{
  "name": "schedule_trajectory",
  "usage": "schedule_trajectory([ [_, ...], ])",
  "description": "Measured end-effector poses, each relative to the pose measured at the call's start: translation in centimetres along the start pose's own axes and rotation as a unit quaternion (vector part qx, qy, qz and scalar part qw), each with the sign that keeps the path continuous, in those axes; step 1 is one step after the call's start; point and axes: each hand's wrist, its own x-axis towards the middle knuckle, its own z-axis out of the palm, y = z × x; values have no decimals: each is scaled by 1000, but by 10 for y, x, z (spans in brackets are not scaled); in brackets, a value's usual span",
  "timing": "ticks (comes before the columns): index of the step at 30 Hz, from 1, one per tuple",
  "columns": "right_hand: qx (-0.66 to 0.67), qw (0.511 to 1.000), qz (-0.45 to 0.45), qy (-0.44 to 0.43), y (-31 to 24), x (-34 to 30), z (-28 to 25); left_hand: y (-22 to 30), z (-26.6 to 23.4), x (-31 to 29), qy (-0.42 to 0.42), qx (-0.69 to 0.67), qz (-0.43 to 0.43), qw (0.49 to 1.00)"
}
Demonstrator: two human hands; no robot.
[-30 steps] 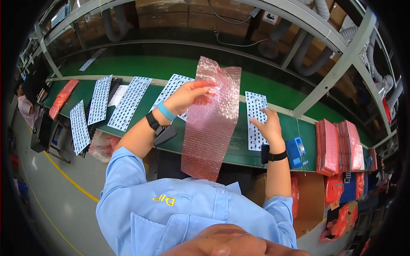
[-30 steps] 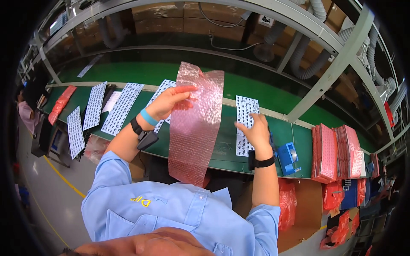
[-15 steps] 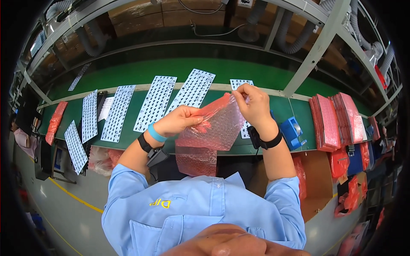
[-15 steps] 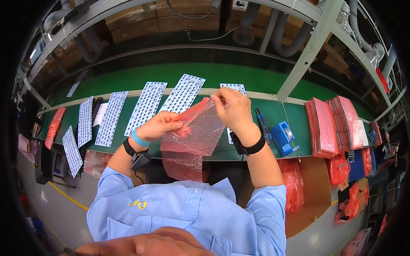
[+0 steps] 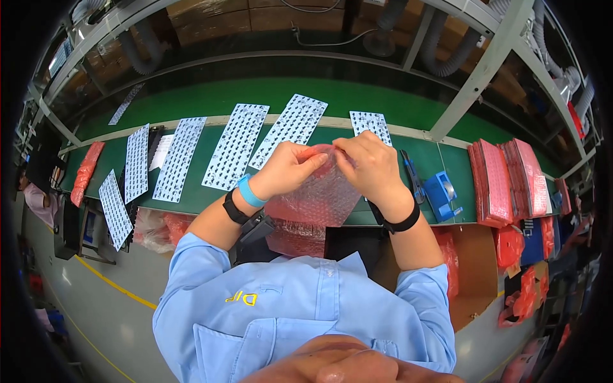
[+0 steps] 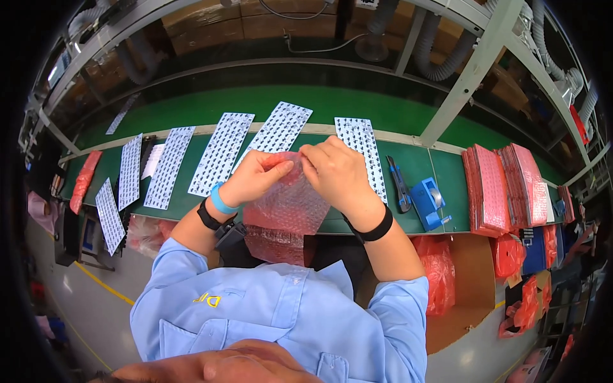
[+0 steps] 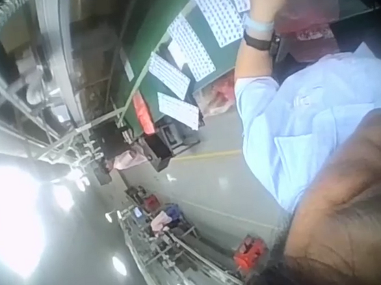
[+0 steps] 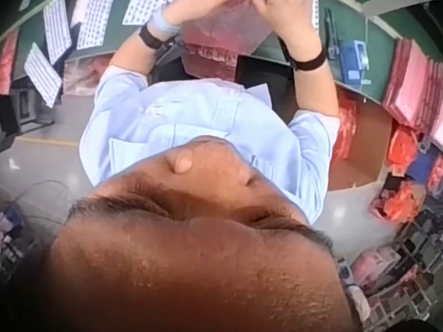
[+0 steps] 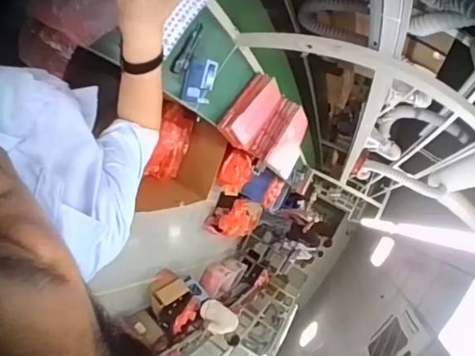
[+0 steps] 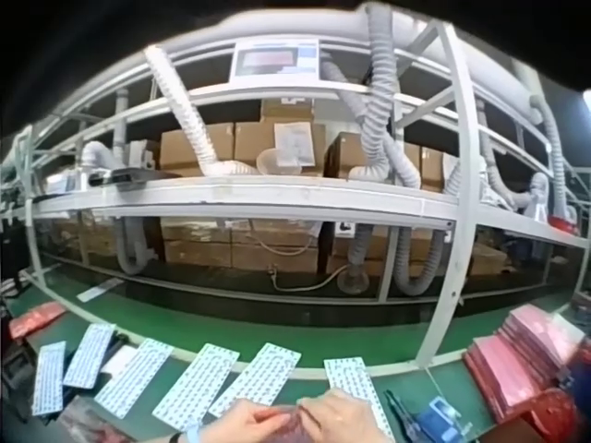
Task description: The person wraps stacks of circuit boards in pink bubble wrap by hand, pulling the wrap from a box and folding it around each stack. They then set the finished bundles aside on the workbench.
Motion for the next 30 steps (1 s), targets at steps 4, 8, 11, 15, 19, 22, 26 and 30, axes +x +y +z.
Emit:
schedule_trajectory([
  [4, 44, 996, 65, -47, 8, -12, 6, -8, -5, -4, -44, 7, -17, 999],
  [8, 281, 917, 274, -69, 27, -27, 21, -6, -2, -5, -43, -40, -30, 998],
  [11, 476, 785, 388, -84, 33, -32, 25, -2, -3, -3, -62, -90, -99, 989],
  [15, 225, 953, 197, -47, 23, -28, 20, -13, -11, -2, -75, -135, -124, 980],
  [19, 313, 911, 267, -33, 24, -23, 20, -17, -11, -3, -91, -64, -106, 988],
  [22, 279, 880, 270, -273, 26, -16, 11, -17, -9, -8, -111, -38, -95, 989],
  [26, 425, 789, 363, -254, 41, -34, 26, -16, -8, -7, -122, -98, -117, 981],
  [30, 246, 909, 325, -88, 80, -58, 25, -25, -20, -10, -73, -219, -201, 952],
])
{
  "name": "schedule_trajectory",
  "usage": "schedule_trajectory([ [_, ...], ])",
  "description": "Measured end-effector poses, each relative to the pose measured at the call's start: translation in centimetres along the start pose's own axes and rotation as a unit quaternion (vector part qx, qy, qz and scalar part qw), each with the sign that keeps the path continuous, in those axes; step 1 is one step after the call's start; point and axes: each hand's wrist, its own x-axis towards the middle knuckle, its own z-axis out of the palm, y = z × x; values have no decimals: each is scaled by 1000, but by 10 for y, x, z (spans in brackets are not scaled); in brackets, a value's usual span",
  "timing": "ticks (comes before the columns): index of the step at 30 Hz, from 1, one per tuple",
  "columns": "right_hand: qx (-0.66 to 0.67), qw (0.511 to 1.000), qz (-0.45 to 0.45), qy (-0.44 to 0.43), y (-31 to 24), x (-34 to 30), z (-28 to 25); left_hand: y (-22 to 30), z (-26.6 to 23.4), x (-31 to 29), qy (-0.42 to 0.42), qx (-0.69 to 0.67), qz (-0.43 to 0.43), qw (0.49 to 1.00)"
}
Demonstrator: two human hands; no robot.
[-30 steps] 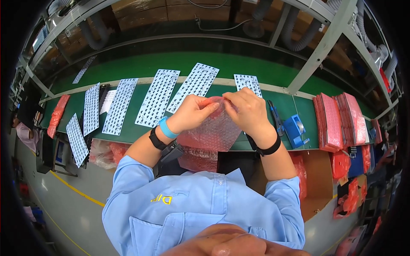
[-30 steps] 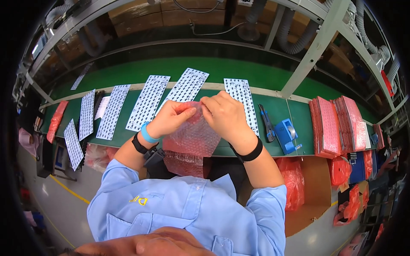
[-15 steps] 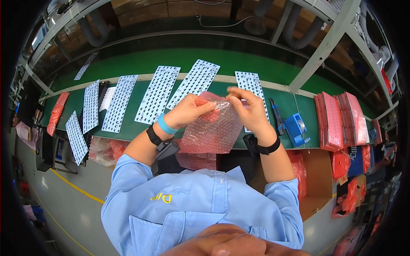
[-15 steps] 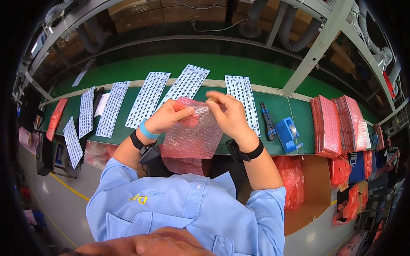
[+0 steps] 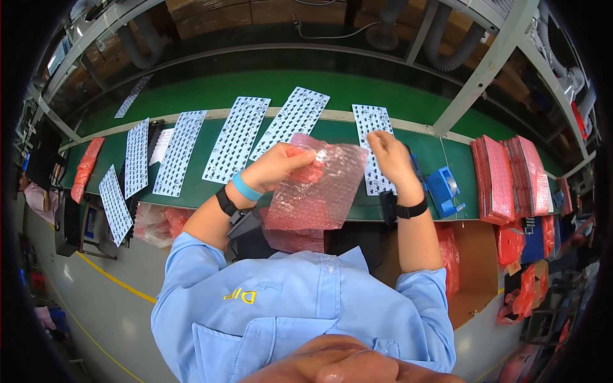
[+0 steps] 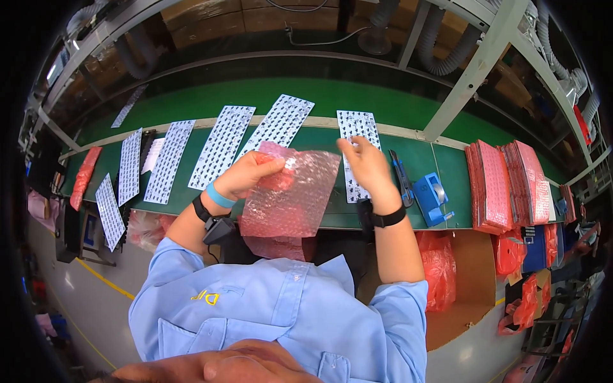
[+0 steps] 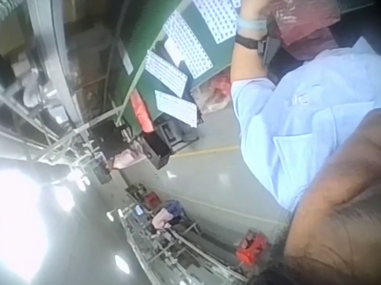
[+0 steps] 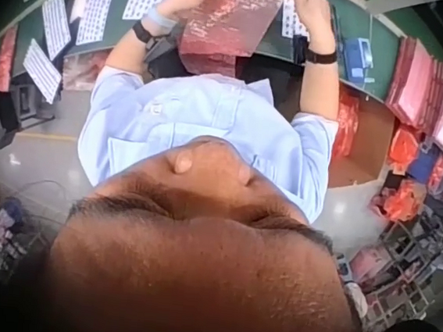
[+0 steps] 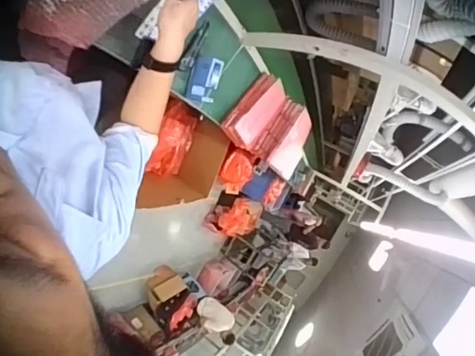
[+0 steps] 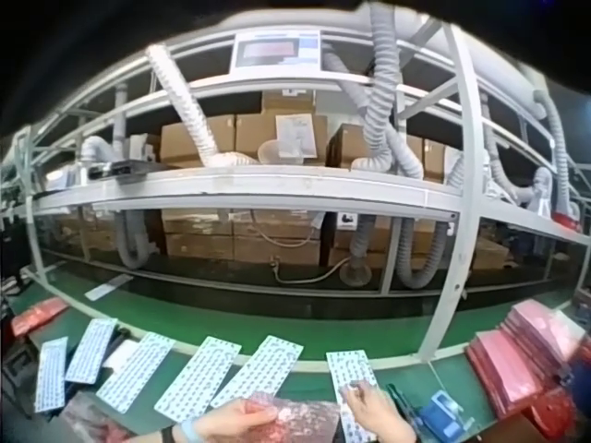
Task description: The person wraps stacks of circuit boards in pink bubble wrap by hand, pulling the wrap from a box and folding it around each stack. They then set the finished bundles aside on the workbench.
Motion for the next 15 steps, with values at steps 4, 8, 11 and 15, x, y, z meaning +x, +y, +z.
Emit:
schedule_trajectory([
  [4, -501, 845, 186, 5, 34, -16, -21, 2, -22, -3, 34, -115, -41, 992],
  [8, -506, 820, 262, -45, 41, -21, -30, 13, -36, -4, 27, -165, -35, 985],
  [11, -481, 823, 285, -102, 41, -6, -32, 25, -46, -6, 34, -169, -9, 985],
  [15, -452, 847, 269, -81, 51, 6, -48, 45, -64, -8, 45, -153, 38, 987],
])
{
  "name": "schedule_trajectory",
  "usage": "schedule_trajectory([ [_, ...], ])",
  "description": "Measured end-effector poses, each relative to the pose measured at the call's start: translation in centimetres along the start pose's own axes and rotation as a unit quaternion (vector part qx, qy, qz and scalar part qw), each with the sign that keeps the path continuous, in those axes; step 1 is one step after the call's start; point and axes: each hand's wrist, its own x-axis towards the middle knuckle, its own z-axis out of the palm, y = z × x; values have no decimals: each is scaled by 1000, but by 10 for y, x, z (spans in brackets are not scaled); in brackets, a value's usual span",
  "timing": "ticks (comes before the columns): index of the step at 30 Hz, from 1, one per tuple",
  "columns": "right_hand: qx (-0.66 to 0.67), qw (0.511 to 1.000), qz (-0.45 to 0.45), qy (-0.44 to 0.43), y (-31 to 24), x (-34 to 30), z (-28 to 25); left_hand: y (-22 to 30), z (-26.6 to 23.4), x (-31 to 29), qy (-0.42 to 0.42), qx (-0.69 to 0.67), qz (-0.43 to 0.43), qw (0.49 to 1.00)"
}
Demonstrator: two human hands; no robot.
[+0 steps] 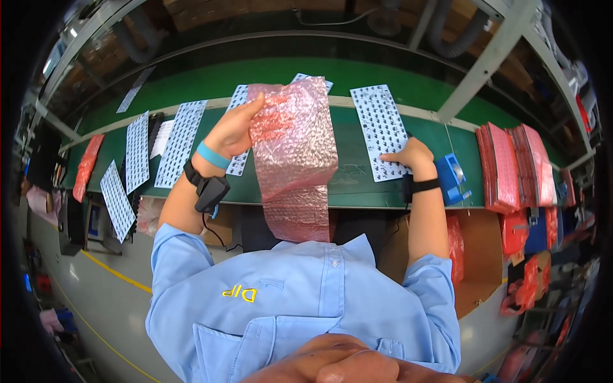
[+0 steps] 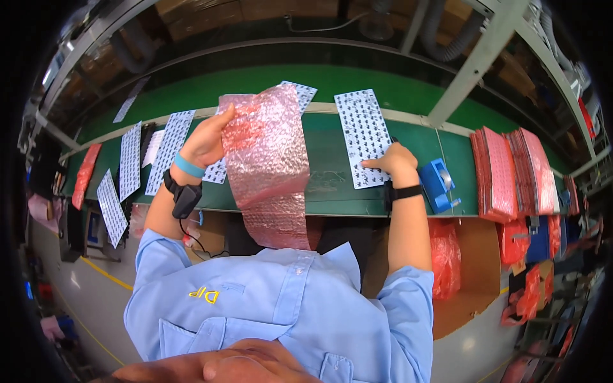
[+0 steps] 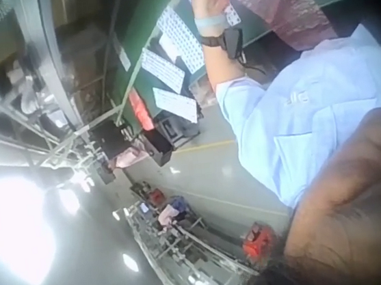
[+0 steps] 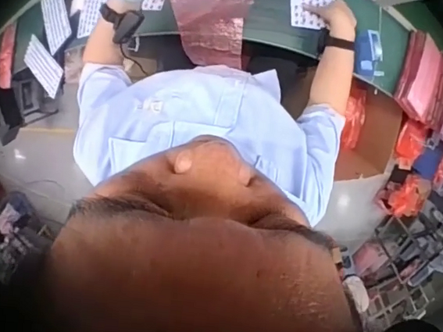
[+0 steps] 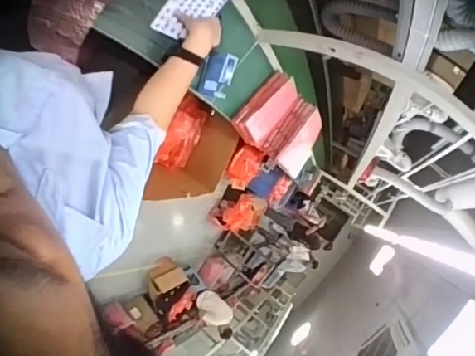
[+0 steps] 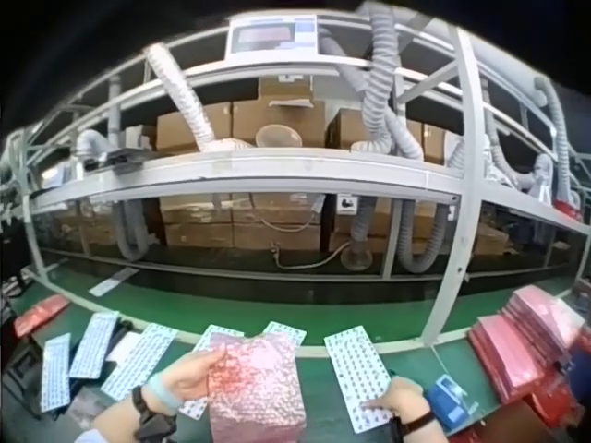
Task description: The person wraps stacks of circuit boards in pink bubble wrap by hand, pulling the wrap from a box and folding it around each stack. They then set the finished bundles aside on the workbench.
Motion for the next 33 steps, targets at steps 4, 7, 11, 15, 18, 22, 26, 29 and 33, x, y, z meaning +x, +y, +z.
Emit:
schedule_trajectory([
  [4, 364, 927, -89, 25, 27, 18, 18, 23, -7, 3, -14, 0, 19, 1000],
  [7, 359, 913, -156, 113, 16, -12, 10, 33, -12, 10, 12, -11, 49, 999],
  [11, 727, 641, -245, 12, -48, -101, -3, 37, -10, 26, -17, -44, 50, 998],
  [15, 800, 525, -257, -136, -85, -142, 40, 40, 35, 27, -3, -9, 39, 999],
  [18, 799, 521, -244, -177, -95, -142, 57, 30, 56, 26, 8, 49, 52, 997],
  [22, 792, 527, -236, -198, -96, -133, 69, 22, 71, 18, -80, -100, 79, 989],
  [26, 788, 537, -243, -181, -94, -130, 70, 25, 83, 8, -143, -142, 89, 975],
  [29, 779, 548, -246, -180, -89, -133, 68, 21, 82, 1, -146, -39, 114, 982],
  [33, 750, 592, -221, -195, -83, -151, 41, 17, 82, -7, -151, -1, 112, 982],
])
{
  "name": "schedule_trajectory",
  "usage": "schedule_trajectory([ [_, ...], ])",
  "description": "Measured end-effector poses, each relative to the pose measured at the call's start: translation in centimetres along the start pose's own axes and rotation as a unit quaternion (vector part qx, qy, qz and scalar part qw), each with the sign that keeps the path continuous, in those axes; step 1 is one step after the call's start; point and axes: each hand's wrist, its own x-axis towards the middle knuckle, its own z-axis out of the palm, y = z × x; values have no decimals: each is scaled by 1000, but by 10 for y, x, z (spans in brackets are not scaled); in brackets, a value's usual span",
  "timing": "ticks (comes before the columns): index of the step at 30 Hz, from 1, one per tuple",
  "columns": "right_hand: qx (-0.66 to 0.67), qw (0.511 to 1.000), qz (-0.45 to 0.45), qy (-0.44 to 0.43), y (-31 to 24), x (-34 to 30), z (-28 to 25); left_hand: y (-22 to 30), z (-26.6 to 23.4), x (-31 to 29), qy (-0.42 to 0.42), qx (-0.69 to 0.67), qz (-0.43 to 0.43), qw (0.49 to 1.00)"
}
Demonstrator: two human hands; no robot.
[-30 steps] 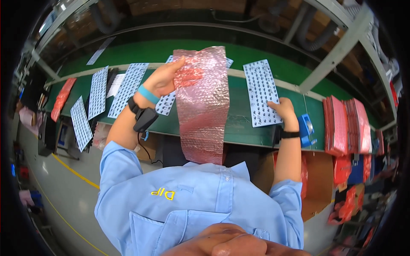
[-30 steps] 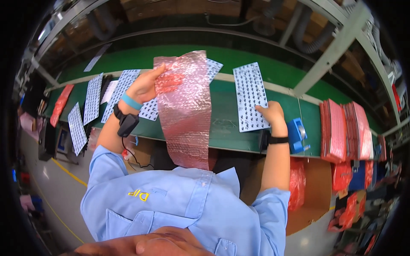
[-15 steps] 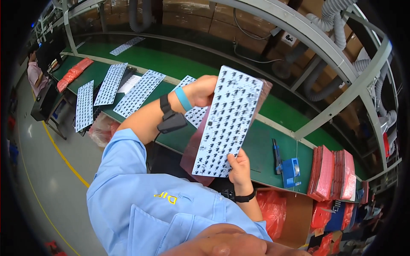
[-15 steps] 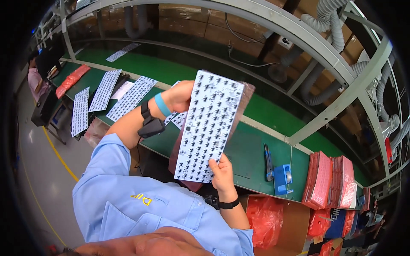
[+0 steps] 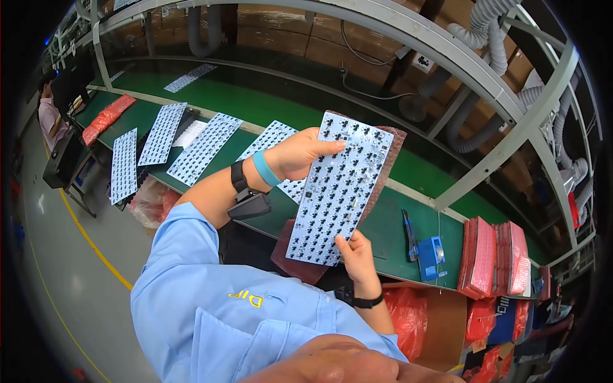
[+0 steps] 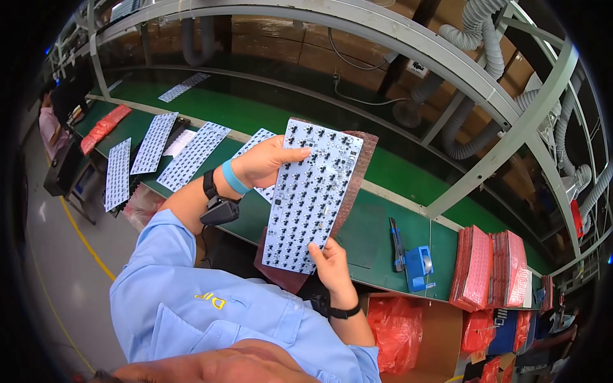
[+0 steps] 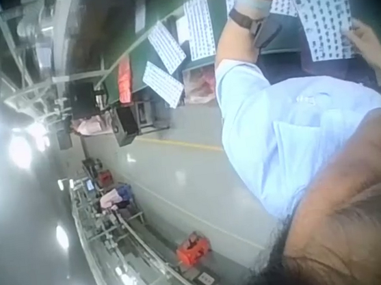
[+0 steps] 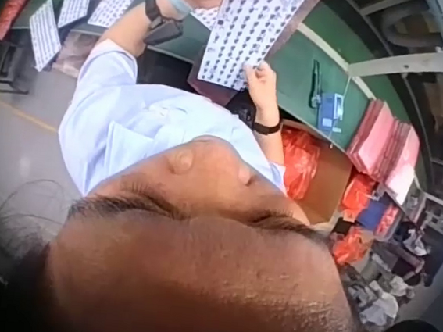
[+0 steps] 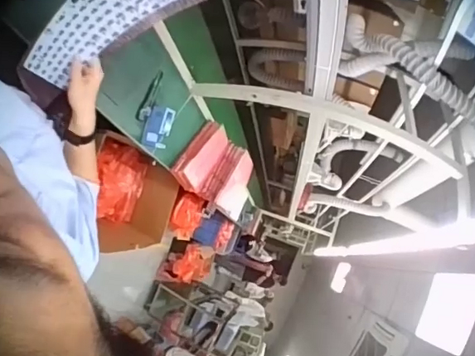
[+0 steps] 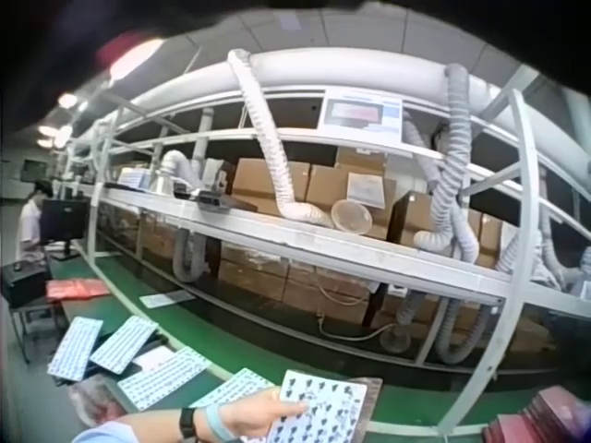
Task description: The person wraps stacks of circuit boards in pink bubble wrap by hand, pulling the wrap from a box and folding it around each stack. They then set the finished bundles aside on the workbench.
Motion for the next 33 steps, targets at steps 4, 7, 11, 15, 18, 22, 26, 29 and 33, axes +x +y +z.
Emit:
schedule_trajectory([
  [4, -588, 731, -303, 168, -110, -6, 13, 3, 11, -6, -4, 63, 0, 998],
  [7, -650, 608, -447, 90, -204, 19, 61, 1, 33, -9, -17, 191, 25, 981],
  [11, -758, 606, -226, -88, -248, 72, 70, 6, 60, -5, -63, 316, 22, 946],
  [15, -608, 758, 62, -227, -253, 89, 67, -9, 55, -8, -27, 259, 114, 959],
  [18, -594, 771, -61, -219, -266, 83, 60, -33, 24, -22, -70, 259, 141, 953],
  [22, -567, 810, -54, -138, -327, 69, 37, -105, -13, -54, -185, 286, -2, 940],
  [26, -499, 861, -16, -94, -361, 69, 14, -157, -28, -82, -102, 311, -128, 936],
  [29, -492, 868, 1, -72, -373, 71, -6, -164, -25, -96, -87, 244, -103, 960],
  [33, -503, 863, 7, -44, -378, 71, -24, -160, -21, -100, -80, 217, -75, 970],
])
